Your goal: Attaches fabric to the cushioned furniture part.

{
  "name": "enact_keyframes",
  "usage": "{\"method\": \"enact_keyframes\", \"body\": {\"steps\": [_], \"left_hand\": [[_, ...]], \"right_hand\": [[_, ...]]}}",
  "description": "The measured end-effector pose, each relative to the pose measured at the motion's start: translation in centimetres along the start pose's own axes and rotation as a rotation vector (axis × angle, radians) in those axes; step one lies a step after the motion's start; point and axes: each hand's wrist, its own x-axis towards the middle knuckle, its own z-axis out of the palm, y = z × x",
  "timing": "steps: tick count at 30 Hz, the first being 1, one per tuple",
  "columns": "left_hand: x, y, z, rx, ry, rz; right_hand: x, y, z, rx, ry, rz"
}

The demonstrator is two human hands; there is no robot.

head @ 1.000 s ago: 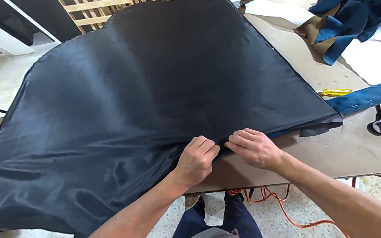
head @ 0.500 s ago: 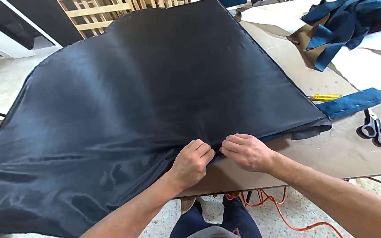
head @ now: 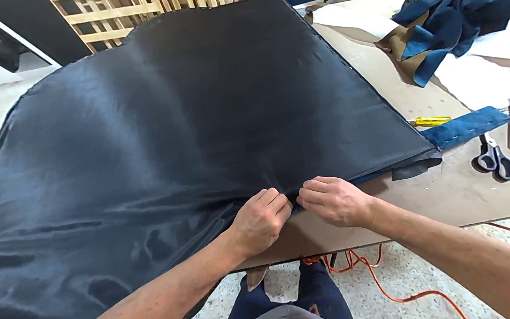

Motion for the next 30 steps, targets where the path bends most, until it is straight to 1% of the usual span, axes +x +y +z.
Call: {"method": "enact_keyframes", "body": {"steps": [6,10,14,17,21,24,27,30], "left_hand": [[-0.1,-0.2,-0.3,0.007,-0.085,0.047],[0.2,-1.3,-2.0,-0.059,-0.281,0.094],[2.2,-3.0,-4.2,-0.035,-0.480,0.234],[3.3,-4.2,-4.9,-0.044,-0.566,0.313],[4.4,-5.1,-5.0,-0.073,-0.652,0.359],[4.7,-5.6,-5.1,-0.088,-0.692,0.401],[5.5,-5.8,-5.3,-0.075,-0.770,0.436],[6.9,-5.8,-5.6,-0.071,-0.854,0.471]], "right_hand": [[-0.3,-0.8,0.4,-0.034,0.026,0.066],[-0.5,-1.4,0.9,-0.036,0.076,0.125],[-0.2,-2.0,0.6,-0.014,0.059,0.174],[-0.4,-2.7,0.9,-0.010,0.059,0.264],[-1.5,-4.0,1.3,-0.023,0.101,0.360],[-1.9,-5.7,1.5,-0.113,0.115,0.472],[-1.6,-7.0,1.9,-0.214,0.138,0.578],[-1.6,-8.0,2.3,-0.282,0.112,0.647]]}}
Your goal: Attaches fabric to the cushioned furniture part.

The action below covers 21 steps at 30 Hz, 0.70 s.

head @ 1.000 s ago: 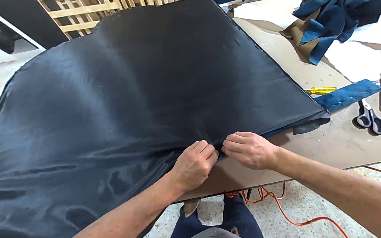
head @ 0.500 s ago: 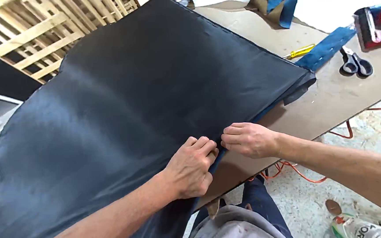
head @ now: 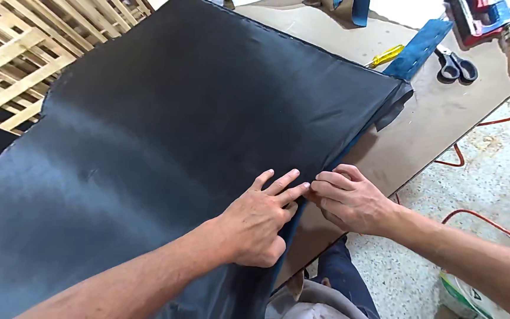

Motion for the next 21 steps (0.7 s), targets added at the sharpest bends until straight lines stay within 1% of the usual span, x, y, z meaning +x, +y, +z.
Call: {"method": "enact_keyframes", "body": {"steps": [6,9,12,14,17,19,21], "left_hand": [[0.9,-0.7,-2.1,-0.028,-0.129,0.043],[1.3,-1.1,-2.8,-0.035,-0.151,0.057],[2.3,-1.8,-3.5,-0.097,-0.176,0.064],[2.5,-1.9,-3.6,-0.083,-0.180,0.078],[1.5,-1.7,-3.1,0.014,-0.140,0.128],[2.1,-1.9,-2.3,0.009,-0.101,0.158],[2.3,-2.0,-2.2,-0.064,-0.111,0.170]], "right_hand": [[-0.3,-0.4,-0.9,-0.053,-0.094,0.019],[-0.2,-0.1,-1.0,-0.033,-0.094,0.027],[-0.4,0.3,-1.1,-0.026,-0.093,0.028],[-0.6,0.2,-0.8,0.012,-0.082,0.038],[-0.8,-1.2,-0.5,0.083,-0.063,0.116],[-2.1,-0.6,-1.4,0.121,-0.070,0.158],[-3.7,1.0,-2.9,0.163,0.031,0.267]]}}
